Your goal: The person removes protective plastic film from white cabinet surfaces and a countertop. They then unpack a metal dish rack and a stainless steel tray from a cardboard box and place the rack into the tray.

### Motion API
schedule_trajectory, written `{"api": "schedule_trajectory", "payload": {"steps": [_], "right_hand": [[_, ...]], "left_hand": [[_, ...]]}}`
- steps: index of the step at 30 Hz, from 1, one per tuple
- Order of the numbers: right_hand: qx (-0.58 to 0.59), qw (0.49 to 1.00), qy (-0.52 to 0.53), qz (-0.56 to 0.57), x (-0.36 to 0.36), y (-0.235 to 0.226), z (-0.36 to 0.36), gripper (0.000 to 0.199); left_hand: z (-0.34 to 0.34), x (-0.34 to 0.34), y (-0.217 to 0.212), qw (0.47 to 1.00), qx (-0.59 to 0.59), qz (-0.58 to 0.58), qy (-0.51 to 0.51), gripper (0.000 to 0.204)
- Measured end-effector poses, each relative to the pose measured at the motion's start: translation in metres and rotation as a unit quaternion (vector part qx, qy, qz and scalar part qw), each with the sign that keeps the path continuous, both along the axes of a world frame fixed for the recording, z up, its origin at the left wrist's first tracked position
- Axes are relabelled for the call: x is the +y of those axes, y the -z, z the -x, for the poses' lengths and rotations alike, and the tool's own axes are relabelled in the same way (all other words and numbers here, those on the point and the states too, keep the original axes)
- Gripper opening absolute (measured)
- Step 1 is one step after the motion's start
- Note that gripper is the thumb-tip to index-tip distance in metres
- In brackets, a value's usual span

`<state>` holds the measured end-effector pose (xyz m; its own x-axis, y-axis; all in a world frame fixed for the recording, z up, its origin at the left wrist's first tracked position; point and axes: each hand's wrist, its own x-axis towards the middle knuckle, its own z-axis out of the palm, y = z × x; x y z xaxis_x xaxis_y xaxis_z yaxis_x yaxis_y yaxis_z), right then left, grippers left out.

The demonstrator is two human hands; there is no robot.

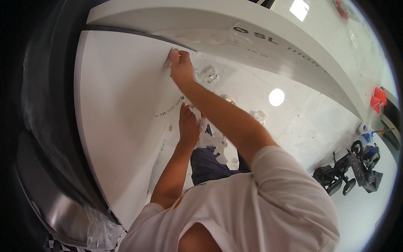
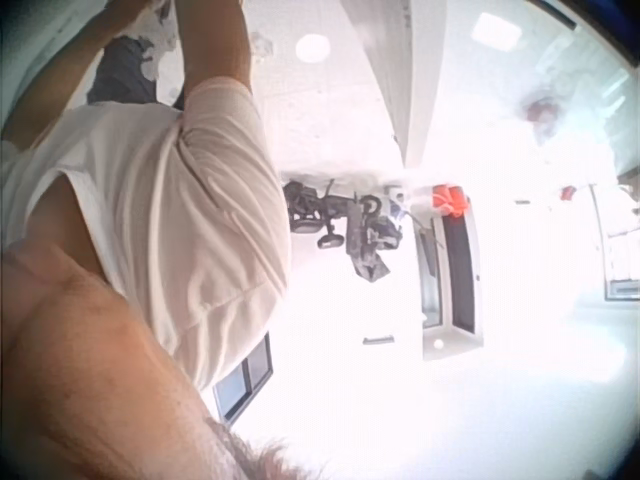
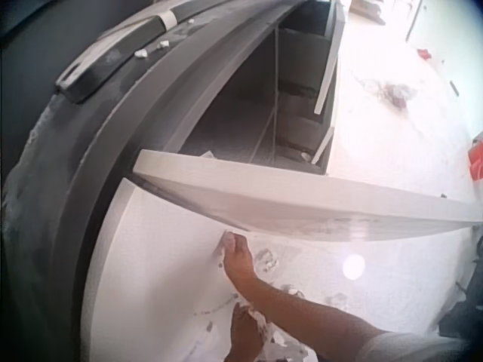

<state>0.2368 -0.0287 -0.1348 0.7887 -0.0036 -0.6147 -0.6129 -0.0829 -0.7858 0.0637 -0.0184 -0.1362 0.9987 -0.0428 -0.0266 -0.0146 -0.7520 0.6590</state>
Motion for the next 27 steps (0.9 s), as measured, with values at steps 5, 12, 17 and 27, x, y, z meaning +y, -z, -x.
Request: {"api": "schedule_trajectory", "payload": {"steps": [5,12,17,27], "right_hand": [[0.064,0.983,0.166,0.042,0.046,0.026,-0.019,0.043],[-0.192,0.953,-0.071,0.221,-0.007,0.046,-0.006,0.034],[-0.268,0.886,-0.238,0.293,-0.046,0.056,0.000,0.031],[-0.115,0.931,-0.267,0.220,-0.103,0.078,0.042,0.032]], "left_hand": [[-0.002,0.003,-0.021,0.994,0.025,0.075,-0.075,0.030],[0.000,0.003,-0.018,0.986,-0.101,-0.016,-0.131,0.042],[-0.042,0.017,-0.013,0.982,-0.154,-0.100,-0.050,0.067],[-0.075,0.024,0.082,0.983,0.073,-0.165,0.044,0.072]]}}
